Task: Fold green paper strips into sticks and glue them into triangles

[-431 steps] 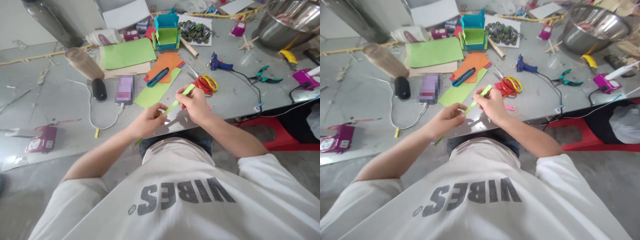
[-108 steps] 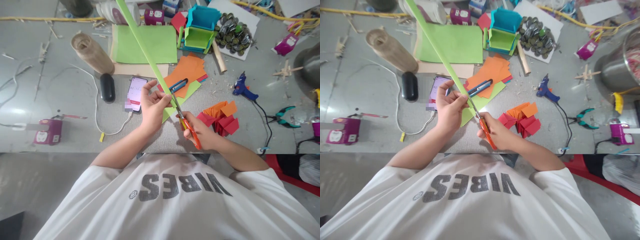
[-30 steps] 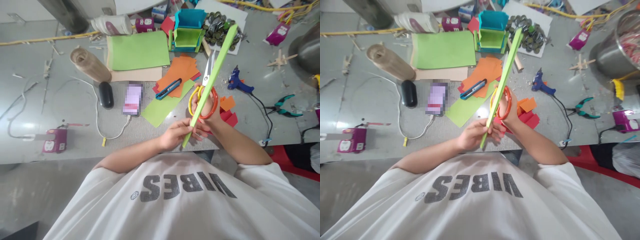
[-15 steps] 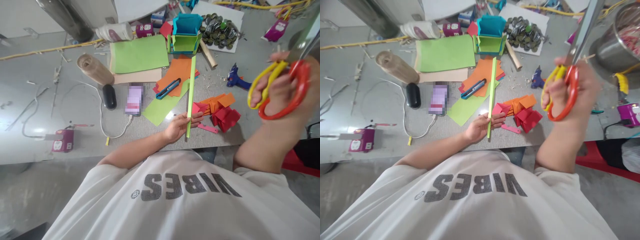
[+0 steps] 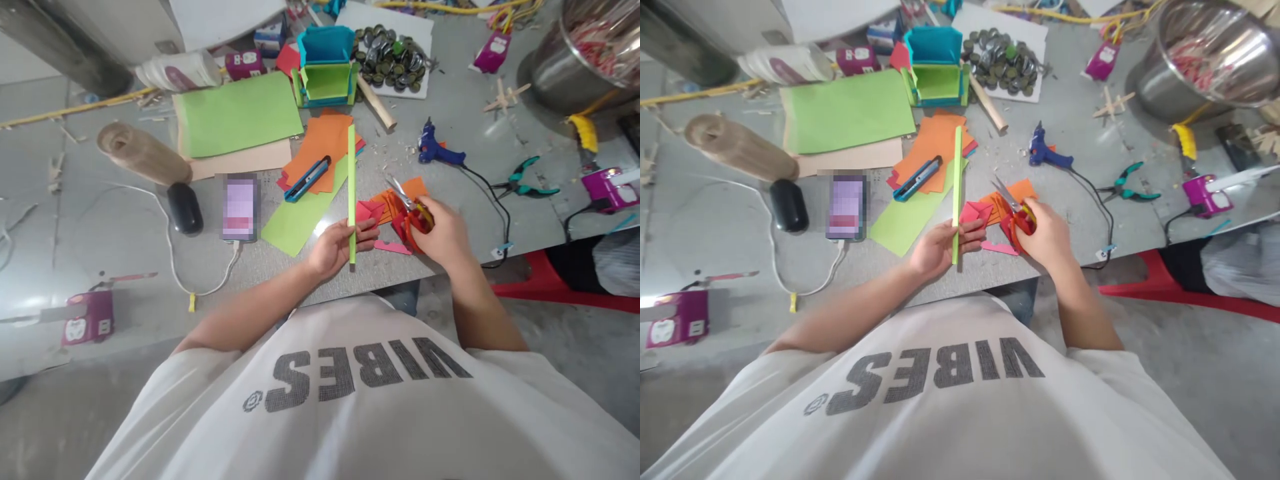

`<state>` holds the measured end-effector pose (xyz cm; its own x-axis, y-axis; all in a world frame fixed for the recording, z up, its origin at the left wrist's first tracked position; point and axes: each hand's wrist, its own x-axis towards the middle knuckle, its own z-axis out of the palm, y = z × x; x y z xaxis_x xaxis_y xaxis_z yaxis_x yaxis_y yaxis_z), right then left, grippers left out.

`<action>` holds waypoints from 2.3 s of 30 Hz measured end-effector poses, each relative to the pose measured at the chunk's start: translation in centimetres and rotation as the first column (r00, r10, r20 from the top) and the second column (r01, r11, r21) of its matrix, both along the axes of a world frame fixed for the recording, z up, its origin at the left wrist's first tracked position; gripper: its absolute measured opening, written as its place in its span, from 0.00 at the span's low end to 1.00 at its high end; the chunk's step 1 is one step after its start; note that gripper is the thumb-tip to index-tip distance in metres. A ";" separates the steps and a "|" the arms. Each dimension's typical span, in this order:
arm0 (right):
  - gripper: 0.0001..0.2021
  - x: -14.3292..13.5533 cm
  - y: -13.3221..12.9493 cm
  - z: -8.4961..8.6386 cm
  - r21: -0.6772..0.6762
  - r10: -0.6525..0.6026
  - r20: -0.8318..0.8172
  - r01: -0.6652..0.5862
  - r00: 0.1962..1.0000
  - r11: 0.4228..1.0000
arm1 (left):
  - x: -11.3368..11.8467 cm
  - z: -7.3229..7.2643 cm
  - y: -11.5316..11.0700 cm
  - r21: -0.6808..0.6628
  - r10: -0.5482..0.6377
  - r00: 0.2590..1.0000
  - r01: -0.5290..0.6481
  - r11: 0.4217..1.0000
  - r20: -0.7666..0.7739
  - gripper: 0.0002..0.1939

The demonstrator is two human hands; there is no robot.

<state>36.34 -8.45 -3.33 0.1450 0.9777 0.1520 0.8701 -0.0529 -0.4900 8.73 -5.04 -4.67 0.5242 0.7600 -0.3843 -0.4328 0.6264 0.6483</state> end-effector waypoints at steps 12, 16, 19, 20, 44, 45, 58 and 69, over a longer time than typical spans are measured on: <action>0.35 -0.3 0.1 1.5 -0.205 0.054 0.126 -0.027 0.991 0.978 | -1.1 2.1 1.0 0.505 0.292 0.627 0.188 0.843 -0.722 0.14; 0.28 -0.5 0.6 1.8 -0.227 0.053 0.123 -0.024 0.991 0.974 | -0.6 3.1 1.7 0.410 0.232 0.359 0.574 0.709 -0.904 0.10; 0.25 -0.8 0.9 1.8 -0.208 0.044 0.108 -0.021 0.993 0.978 | 0.3 3.6 2.1 0.348 0.265 0.229 0.695 0.630 -0.937 0.11; 0.25 -0.9 1.0 1.8 -0.202 0.038 0.102 -0.017 0.994 0.979 | 0.6 3.7 2.3 0.326 0.266 0.201 0.715 0.619 -0.943 0.12; 0.28 -2.9 1.9 -0.1 -0.127 -0.025 0.109 0.039 0.994 0.991 | 2.8 1.8 3.5 0.565 0.342 0.616 0.207 0.799 -0.709 0.15; 0.29 -2.9 1.9 -0.2 -0.125 -0.027 0.107 0.040 0.994 0.991 | 2.8 1.7 3.4 0.566 0.346 0.614 0.204 0.799 -0.710 0.15; 0.24 -2.8 1.8 -0.3 -0.054 0.003 0.050 0.000 0.999 0.999 | 0.5 2.9 4.5 0.443 0.250 0.677 0.125 0.888 -0.692 0.18; 0.15 -2.6 1.9 1.9 -0.142 -0.041 -0.274 0.002 0.961 0.990 | 4.7 4.7 5.9 0.494 0.004 0.905 0.228 0.839 -0.425 0.14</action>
